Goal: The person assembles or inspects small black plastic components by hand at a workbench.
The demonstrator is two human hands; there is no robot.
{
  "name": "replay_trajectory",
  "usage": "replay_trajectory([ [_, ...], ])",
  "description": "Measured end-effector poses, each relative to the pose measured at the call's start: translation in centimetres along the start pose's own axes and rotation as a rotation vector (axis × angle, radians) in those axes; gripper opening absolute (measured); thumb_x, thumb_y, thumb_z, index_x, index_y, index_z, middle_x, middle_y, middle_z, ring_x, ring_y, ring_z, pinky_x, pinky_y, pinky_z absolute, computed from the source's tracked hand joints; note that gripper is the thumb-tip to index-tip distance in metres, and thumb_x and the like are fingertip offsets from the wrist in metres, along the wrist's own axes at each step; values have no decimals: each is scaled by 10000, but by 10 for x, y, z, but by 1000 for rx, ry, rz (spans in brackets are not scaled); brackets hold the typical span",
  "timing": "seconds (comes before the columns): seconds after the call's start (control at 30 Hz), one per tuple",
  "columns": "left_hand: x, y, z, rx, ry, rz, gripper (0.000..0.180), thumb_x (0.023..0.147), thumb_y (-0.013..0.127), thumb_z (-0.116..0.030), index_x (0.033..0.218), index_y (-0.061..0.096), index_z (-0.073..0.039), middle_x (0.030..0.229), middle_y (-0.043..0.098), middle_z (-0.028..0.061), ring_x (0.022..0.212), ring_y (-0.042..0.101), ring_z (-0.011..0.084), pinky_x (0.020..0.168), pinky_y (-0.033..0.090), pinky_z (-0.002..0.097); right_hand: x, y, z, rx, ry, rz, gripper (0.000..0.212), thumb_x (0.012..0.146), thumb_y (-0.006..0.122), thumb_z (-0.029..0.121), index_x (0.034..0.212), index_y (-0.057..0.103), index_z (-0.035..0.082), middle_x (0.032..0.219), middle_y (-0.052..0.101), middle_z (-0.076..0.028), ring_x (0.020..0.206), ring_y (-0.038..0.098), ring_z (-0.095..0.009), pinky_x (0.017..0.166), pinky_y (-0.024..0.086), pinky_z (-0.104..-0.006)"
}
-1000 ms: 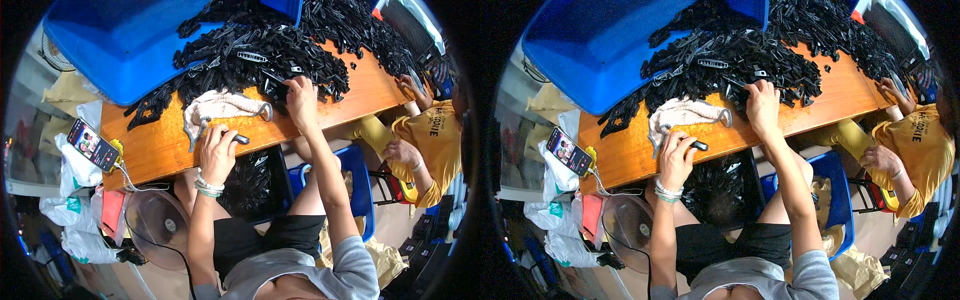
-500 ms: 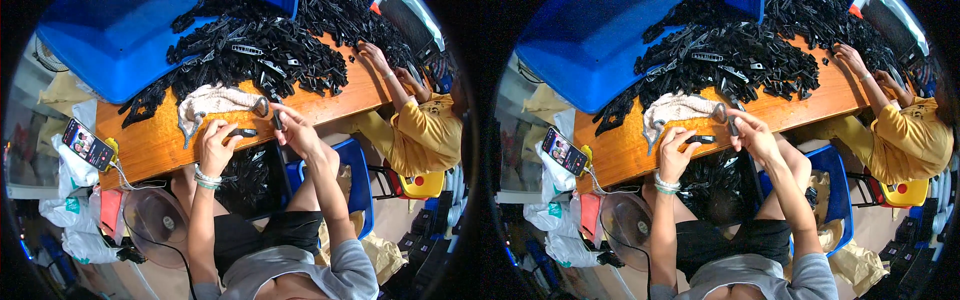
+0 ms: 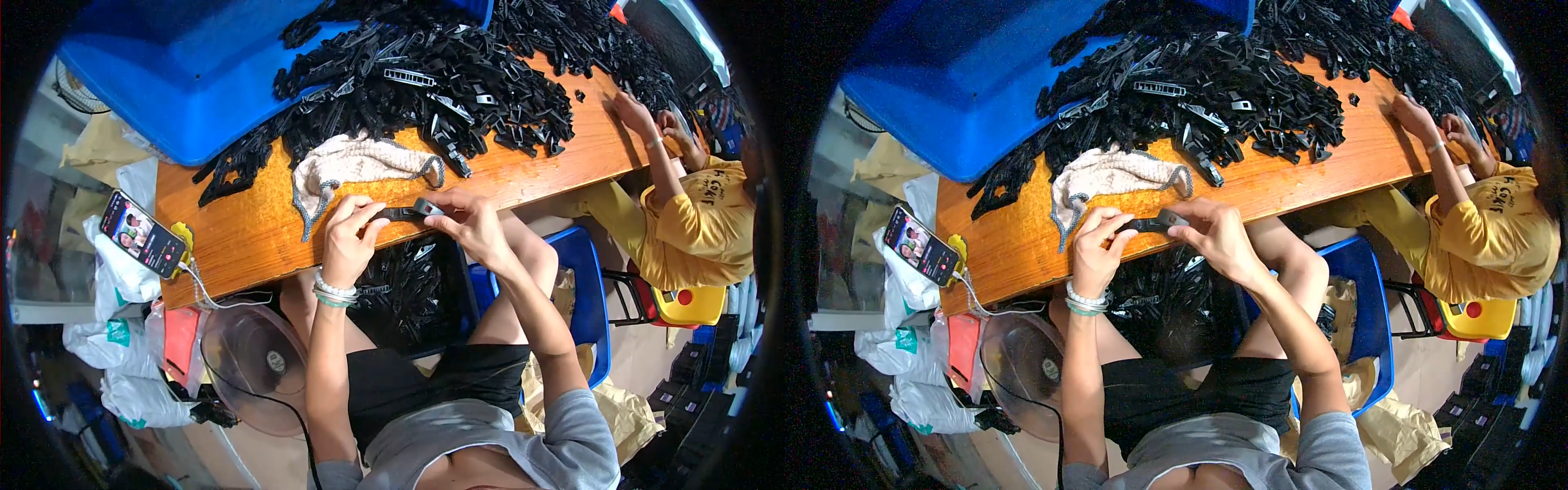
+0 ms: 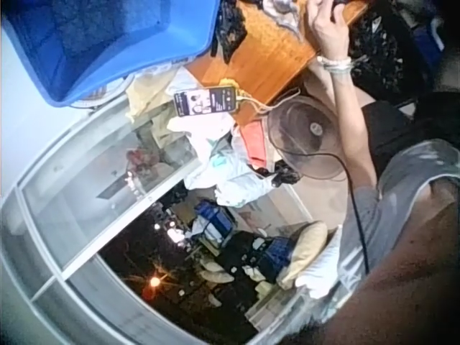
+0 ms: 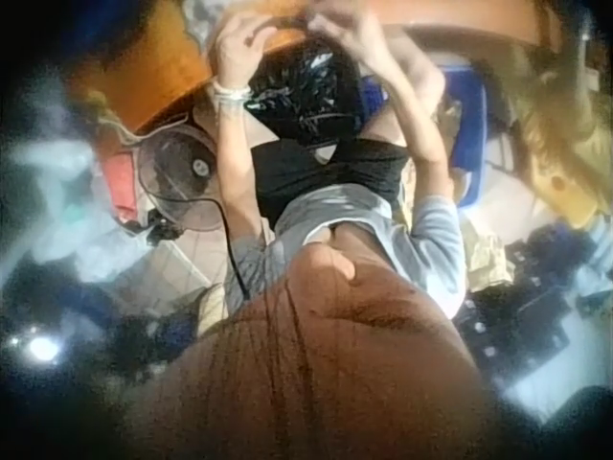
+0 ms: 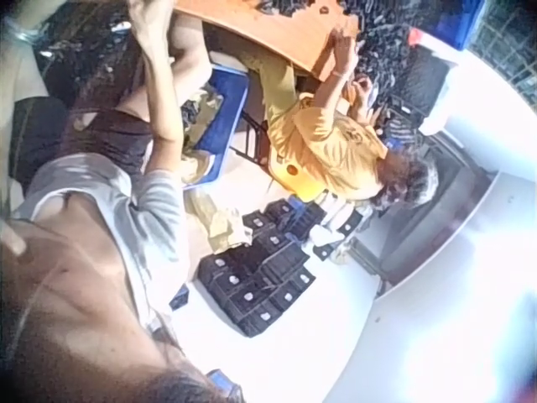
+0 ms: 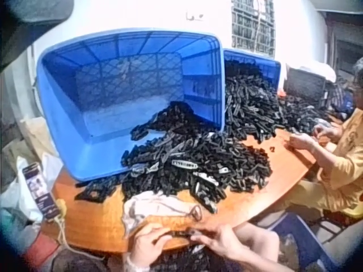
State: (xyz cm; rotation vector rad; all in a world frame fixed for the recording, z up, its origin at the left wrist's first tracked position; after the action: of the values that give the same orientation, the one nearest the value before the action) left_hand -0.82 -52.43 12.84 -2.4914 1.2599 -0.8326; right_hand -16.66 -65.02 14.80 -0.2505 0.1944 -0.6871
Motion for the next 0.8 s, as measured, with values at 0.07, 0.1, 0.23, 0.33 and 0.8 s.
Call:
replay_trajectory([
  [0.07,0,1,1,5,1,2,199,758,708,5,951,666,34,914,587,128,794,620,259,707,499,331,3,1,-6,-125,-114,15,328,817,699,37,1139,647,8,927,626,-68,852,576,-125,717,468,-261],
  [0.1,1,1,1,10,19,0,198,758,707,7,950,666,32,912,587,127,790,619,258,704,499,328,5,1,-7,-236,-237,-19,289,800,709,46,1083,670,4,908,617,-76,851,574,-159,728,462,-282],
  [0.23,3,4,-1,5,43,0,204,740,697,27,941,665,31,883,587,129,783,606,270,710,489,339,13,0,0,-364,-417,-43,235,753,718,53,984,708,13,860,583,-104,874,543,-279,783,440,-363],
  [0.33,5,3,-10,55,104,62,217,717,686,44,933,663,32,853,587,133,783,589,288,723,473,357,15,8,1,-386,-528,-24,229,738,716,40,966,712,12,865,587,-97,857,537,-276,767,432,-368],
  [0.8,50,45,-48,-15,250,-29,154,803,717,-131,889,682,-7,828,576,78,667,546,198,611,461,308,-56,6,-8,-251,-384,4,295,816,683,87,1093,639,-4,950,587,-162,870,601,-329,765,485,-373],
])
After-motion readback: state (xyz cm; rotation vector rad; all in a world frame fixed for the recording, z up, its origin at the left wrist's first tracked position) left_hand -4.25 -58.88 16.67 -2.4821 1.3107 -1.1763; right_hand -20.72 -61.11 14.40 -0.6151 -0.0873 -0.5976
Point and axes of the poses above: each hand's wrist, its own x-axis towards the middle knuckle, its own y-axis out of the palm, z = x × y, the point moved 3 cm from there along x, towards the middle knuckle
